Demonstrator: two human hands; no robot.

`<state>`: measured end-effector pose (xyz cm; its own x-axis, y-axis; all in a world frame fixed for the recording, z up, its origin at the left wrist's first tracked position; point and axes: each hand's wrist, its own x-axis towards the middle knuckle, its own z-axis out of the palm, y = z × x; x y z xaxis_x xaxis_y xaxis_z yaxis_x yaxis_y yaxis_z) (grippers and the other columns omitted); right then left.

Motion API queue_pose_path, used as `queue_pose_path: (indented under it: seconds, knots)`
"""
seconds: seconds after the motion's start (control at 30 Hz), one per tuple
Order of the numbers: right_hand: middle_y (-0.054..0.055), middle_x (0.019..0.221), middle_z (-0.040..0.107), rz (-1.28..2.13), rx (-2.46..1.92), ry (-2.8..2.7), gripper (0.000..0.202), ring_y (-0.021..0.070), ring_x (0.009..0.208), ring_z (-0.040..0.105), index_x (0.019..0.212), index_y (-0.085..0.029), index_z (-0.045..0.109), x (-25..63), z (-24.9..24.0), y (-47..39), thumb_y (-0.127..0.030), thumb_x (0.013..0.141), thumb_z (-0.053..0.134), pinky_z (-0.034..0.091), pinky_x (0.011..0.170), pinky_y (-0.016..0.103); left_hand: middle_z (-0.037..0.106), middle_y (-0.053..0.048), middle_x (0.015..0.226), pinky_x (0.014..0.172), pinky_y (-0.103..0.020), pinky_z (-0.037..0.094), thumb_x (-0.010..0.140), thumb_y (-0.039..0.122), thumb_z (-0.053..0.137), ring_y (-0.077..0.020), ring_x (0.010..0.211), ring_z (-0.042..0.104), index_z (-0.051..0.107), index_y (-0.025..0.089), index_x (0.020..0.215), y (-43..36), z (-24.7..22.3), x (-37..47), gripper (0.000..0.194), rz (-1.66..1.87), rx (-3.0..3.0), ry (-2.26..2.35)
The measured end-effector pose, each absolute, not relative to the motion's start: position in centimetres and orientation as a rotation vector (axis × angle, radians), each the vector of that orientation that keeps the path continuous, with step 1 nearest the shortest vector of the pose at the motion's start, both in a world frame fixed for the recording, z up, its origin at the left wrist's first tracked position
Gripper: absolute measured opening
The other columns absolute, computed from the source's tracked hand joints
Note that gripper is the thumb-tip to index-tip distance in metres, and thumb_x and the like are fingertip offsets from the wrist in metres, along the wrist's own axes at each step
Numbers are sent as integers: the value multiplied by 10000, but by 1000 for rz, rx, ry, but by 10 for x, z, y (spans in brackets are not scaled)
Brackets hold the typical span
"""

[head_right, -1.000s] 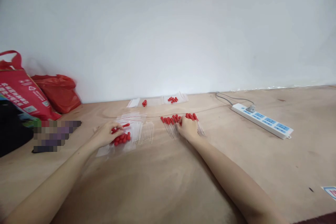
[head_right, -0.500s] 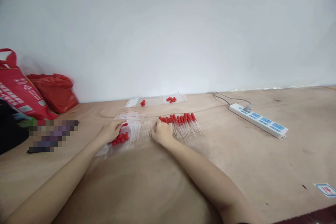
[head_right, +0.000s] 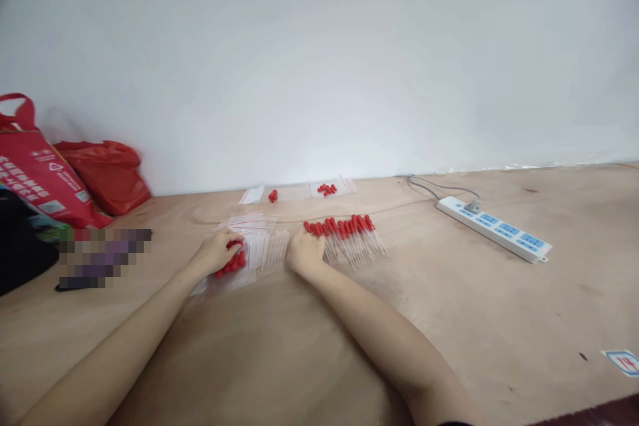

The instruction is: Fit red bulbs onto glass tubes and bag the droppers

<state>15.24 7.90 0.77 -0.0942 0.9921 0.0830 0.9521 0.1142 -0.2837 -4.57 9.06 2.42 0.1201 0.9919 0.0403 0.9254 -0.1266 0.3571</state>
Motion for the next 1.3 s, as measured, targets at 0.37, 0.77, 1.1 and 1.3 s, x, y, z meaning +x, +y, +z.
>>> queue_pose_path:
  seconds: [0.37,0.77,1.1,1.3]
  knots:
    - [136,961,510,-106,-1472,-2233,376,222,865,475,1113,-115,496,197,-9,61,-83,749,409,345,726,326,557,-26,773,654,-283,465,778,285,457,-158,699,561,460,177,888,87,21,-29,155,1431,2112,1772]
    - [67,865,545,-54,-1070,-2248,251,153,808,482,997,-175,572,233,-26,40,-132,828,391,277,738,308,504,-9,701,545,-217,475,708,145,531,-118,632,532,502,166,623,34,-19,26,93,1238,2163,1216]
    - [63,866,575,-14,-1027,-2252,225,145,793,504,974,-174,579,227,-26,39,-160,841,398,277,746,313,584,-4,745,645,-267,482,718,205,592,-140,691,571,540,176,850,37,-21,25,145,1239,2212,1260]
    - [60,873,591,29,-985,-2269,241,143,800,512,1010,-179,573,226,-24,37,-160,837,407,273,768,321,603,-34,815,668,-268,481,778,204,535,-148,739,575,587,175,916,34,-17,26,150,1171,2277,1213]
